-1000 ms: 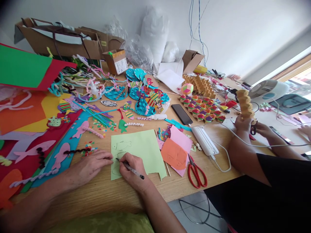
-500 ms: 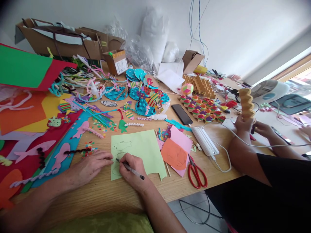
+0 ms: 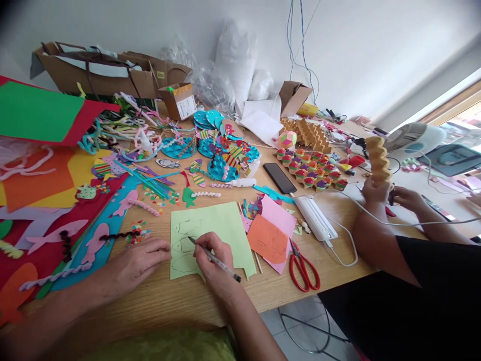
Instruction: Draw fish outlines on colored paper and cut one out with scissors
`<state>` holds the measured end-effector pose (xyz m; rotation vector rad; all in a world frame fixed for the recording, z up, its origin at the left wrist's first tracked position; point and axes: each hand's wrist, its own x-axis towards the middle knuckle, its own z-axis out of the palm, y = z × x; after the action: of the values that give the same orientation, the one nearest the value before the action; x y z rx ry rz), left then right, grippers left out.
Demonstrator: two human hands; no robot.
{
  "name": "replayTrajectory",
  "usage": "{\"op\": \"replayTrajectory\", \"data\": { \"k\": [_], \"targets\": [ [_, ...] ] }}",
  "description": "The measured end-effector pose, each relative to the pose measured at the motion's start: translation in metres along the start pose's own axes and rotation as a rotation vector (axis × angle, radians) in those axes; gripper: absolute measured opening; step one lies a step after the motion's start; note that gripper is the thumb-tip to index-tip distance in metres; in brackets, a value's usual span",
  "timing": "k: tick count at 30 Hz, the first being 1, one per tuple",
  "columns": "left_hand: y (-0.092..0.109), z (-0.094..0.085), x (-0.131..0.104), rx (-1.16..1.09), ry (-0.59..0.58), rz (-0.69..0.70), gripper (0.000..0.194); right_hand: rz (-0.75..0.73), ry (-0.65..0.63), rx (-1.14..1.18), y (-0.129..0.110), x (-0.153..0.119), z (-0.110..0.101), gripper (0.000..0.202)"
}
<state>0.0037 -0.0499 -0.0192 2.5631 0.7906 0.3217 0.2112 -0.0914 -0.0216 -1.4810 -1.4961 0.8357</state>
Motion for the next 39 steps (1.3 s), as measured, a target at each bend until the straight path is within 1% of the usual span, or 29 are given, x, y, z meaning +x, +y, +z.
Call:
{"op": "replayTrajectory", "data": {
  "k": [2, 4, 6, 9, 12, 15, 19, 22, 26, 29, 32, 39],
  "targets": [
    [0.009, 0.002, -0.001, 0.006, -0.005, -0.024, 0.025, -0.056, 0.019, -0.057, 0.000, -0.003, -0.008, 0.006],
    [0.017, 0.008, -0.001, 0.023, -0.001, -0.037, 0.018, -0.109, 0.031, -0.117, 0.004, -0.007, -0.016, 0.007],
    [0.023, 0.017, -0.001, 0.048, 0.010, -0.037, 0.019, -0.141, 0.026, -0.164, 0.008, -0.013, -0.021, 0.008],
    [0.026, 0.029, -0.001, 0.093, 0.023, -0.026, 0.022, -0.122, -0.014, -0.175, 0.012, -0.021, -0.024, 0.008],
    [0.022, 0.033, 0.000, 0.138, 0.046, -0.034, 0.022, -0.049, -0.059, -0.115, 0.011, -0.028, -0.018, 0.007],
    [0.017, 0.033, 0.000, 0.153, 0.086, -0.038, 0.023, 0.000, -0.089, -0.075, 0.007, -0.031, -0.006, 0.008],
    [0.013, 0.029, -0.005, 0.133, 0.151, -0.007, 0.021, -0.006, -0.099, -0.074, 0.004, -0.030, 0.009, 0.010],
    [0.011, 0.027, -0.010, 0.132, 0.205, 0.065, 0.022, -0.010, -0.101, -0.081, 0.006, -0.029, 0.016, 0.009],
    [0.005, 0.029, -0.015, 0.142, 0.252, 0.137, 0.030, -0.065, -0.065, -0.119, 0.011, -0.029, 0.020, 0.008],
    [0.003, 0.032, -0.016, 0.144, 0.286, 0.137, 0.033, -0.109, -0.043, -0.154, 0.013, -0.029, 0.022, 0.008],
    [0.002, 0.033, -0.017, 0.141, 0.306, 0.140, 0.035, -0.109, -0.044, -0.182, 0.013, -0.029, 0.024, 0.009],
    [0.001, 0.033, -0.020, 0.151, 0.278, 0.130, 0.039, -0.117, -0.044, -0.191, 0.012, -0.028, 0.023, 0.009]
  ]
}}
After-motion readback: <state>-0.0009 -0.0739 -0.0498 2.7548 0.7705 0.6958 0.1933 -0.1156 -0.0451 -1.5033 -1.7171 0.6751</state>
